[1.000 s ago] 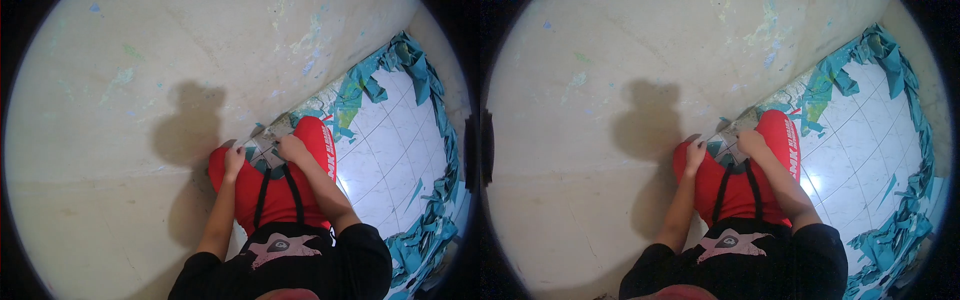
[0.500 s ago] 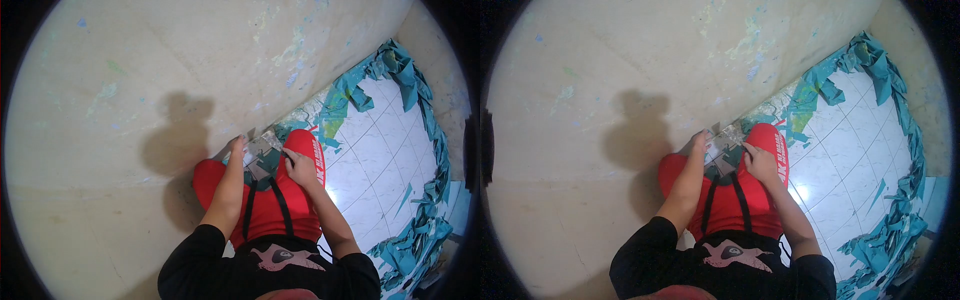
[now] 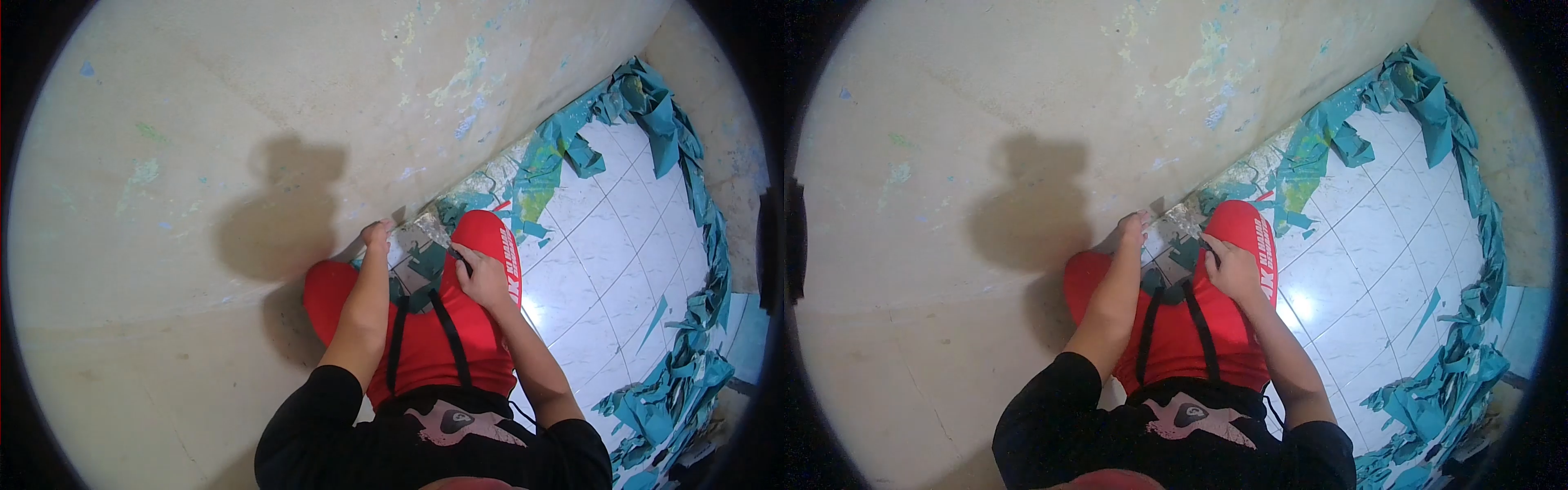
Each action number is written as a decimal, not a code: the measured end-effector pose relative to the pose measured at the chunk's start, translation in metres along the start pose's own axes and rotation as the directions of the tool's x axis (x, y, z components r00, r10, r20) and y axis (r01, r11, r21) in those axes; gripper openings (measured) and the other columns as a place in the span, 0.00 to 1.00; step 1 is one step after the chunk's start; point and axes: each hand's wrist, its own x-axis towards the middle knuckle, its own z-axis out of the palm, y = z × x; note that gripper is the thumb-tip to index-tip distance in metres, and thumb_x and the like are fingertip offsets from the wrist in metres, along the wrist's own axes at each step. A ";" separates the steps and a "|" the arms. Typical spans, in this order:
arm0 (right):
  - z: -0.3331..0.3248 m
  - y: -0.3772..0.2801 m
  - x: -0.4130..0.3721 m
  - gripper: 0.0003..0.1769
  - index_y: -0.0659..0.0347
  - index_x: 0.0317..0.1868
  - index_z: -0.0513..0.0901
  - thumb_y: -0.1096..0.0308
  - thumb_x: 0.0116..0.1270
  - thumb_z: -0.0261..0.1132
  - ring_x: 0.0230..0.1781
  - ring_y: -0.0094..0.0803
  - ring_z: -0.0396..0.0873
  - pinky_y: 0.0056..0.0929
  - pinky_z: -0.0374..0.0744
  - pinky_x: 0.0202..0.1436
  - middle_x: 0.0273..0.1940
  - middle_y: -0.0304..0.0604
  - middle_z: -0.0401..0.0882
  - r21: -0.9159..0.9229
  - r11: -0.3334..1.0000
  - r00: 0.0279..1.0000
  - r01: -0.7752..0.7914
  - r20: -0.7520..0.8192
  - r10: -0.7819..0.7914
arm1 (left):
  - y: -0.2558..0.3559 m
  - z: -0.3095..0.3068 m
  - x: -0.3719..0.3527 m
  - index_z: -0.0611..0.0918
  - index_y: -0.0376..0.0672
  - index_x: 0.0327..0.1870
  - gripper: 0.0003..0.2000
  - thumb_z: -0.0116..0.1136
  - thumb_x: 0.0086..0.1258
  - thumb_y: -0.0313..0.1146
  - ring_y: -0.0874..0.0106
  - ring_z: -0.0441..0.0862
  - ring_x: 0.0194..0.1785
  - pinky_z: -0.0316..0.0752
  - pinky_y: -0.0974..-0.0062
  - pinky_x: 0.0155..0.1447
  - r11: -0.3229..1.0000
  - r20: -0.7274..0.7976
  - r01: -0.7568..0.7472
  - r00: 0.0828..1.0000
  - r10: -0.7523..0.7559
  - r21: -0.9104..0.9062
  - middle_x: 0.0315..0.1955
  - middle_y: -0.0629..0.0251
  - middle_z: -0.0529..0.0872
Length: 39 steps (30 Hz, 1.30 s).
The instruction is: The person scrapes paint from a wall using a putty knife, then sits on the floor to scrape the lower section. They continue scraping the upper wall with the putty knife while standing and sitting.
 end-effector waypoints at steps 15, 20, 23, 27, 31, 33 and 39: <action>0.004 -0.002 0.006 0.18 0.54 0.54 0.81 0.64 0.64 0.60 0.38 0.50 0.83 0.45 0.81 0.43 0.40 0.53 0.85 -0.079 0.996 0.999 0.034 0.007 -0.034 | -0.002 0.011 0.025 0.81 0.36 0.39 0.07 0.53 0.66 0.28 0.67 0.85 0.36 0.77 0.73 0.35 0.993 -0.134 -0.096 0.987 0.087 -0.065 0.35 0.59 0.86; 0.005 0.001 0.007 0.17 0.53 0.53 0.82 0.64 0.64 0.60 0.38 0.50 0.83 0.46 0.81 0.43 0.40 0.51 0.85 -0.063 0.996 0.998 0.068 0.013 -0.067 | 0.004 0.009 0.026 0.81 0.37 0.37 0.05 0.54 0.65 0.27 0.68 0.85 0.35 0.78 0.73 0.35 0.985 -0.138 -0.059 0.990 0.037 -0.160 0.32 0.60 0.85; 0.003 0.000 0.004 0.17 0.53 0.54 0.82 0.64 0.64 0.60 0.38 0.50 0.83 0.45 0.81 0.43 0.41 0.51 0.85 -0.113 0.992 0.998 0.054 0.044 -0.049 | -0.011 0.017 0.041 0.82 0.35 0.35 0.05 0.58 0.61 0.26 0.69 0.83 0.31 0.77 0.75 0.32 0.968 -0.258 -0.116 0.964 0.057 -0.221 0.30 0.60 0.85; -0.003 -0.003 -0.002 0.17 0.53 0.54 0.82 0.64 0.64 0.61 0.38 0.49 0.84 0.45 0.81 0.43 0.41 0.52 0.85 -0.124 0.992 0.998 0.014 0.069 -0.005 | -0.032 0.016 0.043 0.84 0.30 0.39 0.11 0.63 0.57 0.27 0.70 0.84 0.34 0.78 0.75 0.38 0.915 -0.219 -0.239 0.960 0.173 -0.326 0.30 0.59 0.87; 0.001 0.005 -0.001 0.18 0.53 0.54 0.81 0.64 0.64 0.60 0.37 0.49 0.84 0.45 0.81 0.41 0.40 0.51 0.85 -0.116 0.992 0.998 0.056 0.005 -0.056 | -0.050 -0.002 0.049 0.85 0.29 0.42 0.13 0.64 0.58 0.27 0.70 0.85 0.38 0.78 0.74 0.44 0.934 -0.219 -0.350 0.919 0.327 -0.076 0.35 0.57 0.88; 0.002 0.007 0.000 0.18 0.53 0.54 0.81 0.64 0.64 0.59 0.35 0.49 0.84 0.46 0.81 0.40 0.38 0.51 0.85 -0.118 0.989 0.996 0.088 -0.017 -0.091 | -0.044 -0.011 0.045 0.85 0.28 0.42 0.13 0.65 0.59 0.28 0.69 0.85 0.38 0.78 0.74 0.46 0.907 -0.129 -0.405 0.899 0.418 0.116 0.37 0.57 0.88; 0.007 0.006 0.006 0.18 0.53 0.54 0.81 0.64 0.64 0.59 0.36 0.48 0.84 0.46 0.81 0.40 0.39 0.51 0.85 -0.126 0.989 0.996 0.081 -0.015 -0.084 | -0.019 -0.003 0.009 0.83 0.28 0.46 0.11 0.64 0.65 0.24 0.68 0.85 0.38 0.81 0.75 0.44 0.928 -0.134 -0.319 0.945 0.297 -0.191 0.40 0.55 0.86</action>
